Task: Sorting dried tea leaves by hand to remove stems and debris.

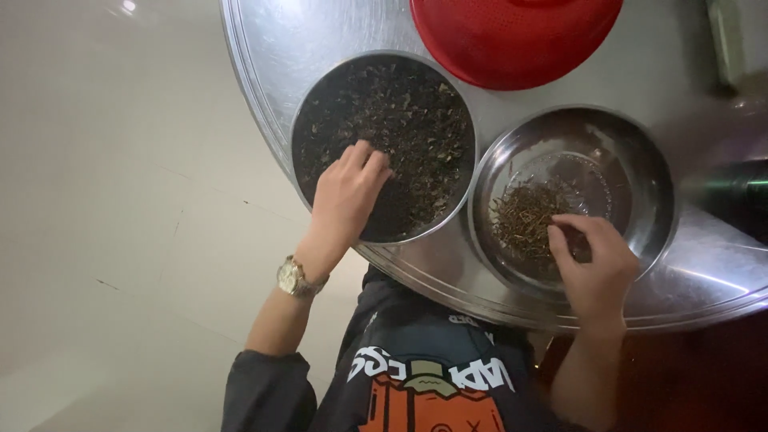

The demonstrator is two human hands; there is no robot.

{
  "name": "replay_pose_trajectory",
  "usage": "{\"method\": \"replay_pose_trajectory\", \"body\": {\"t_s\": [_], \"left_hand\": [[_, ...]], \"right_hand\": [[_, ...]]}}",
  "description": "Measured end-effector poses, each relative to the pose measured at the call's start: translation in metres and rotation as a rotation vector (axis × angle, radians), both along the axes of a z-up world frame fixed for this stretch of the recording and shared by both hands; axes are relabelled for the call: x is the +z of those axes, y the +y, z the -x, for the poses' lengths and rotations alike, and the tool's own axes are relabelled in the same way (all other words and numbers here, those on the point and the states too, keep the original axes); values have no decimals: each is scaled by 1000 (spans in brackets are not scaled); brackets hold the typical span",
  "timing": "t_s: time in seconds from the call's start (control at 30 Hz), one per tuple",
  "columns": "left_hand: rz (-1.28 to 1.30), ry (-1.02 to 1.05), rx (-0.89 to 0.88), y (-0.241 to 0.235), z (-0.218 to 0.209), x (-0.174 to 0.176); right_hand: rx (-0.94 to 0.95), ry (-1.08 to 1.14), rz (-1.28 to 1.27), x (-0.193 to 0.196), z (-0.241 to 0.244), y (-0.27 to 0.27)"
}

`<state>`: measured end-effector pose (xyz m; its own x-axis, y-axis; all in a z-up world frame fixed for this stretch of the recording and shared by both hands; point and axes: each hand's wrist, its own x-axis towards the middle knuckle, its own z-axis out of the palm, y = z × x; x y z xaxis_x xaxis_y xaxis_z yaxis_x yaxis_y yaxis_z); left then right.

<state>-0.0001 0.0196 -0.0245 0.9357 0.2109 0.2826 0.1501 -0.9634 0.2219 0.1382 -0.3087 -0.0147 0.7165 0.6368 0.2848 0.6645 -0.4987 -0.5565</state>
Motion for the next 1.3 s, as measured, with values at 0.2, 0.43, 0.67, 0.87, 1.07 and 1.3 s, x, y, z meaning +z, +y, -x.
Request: {"method": "replay_pose_trajectory", "body": {"t_s": [0.2, 0.43, 0.67, 0.87, 1.07, 1.3], "left_hand": [[-122, 145, 19, -1, -35, -5], [-62, 325, 50, -4, -46, 8], [-122, 373, 69, -8, -44, 9], [-53, 409, 57, -9, -44, 19], [-42, 389, 48, -12, -43, 22], [128, 367, 82, -21, -29, 43]], "right_hand": [[-14, 103, -34, -5, 0, -11], [-133, 123, -28, 5, -2, -7], [-152, 139, -24, 3, -4, -10], [-128, 141, -49, 2, -1, -11], [-104, 133, -56, 5, 0, -11], [-83, 126, -64, 2, 1, -4]]}}
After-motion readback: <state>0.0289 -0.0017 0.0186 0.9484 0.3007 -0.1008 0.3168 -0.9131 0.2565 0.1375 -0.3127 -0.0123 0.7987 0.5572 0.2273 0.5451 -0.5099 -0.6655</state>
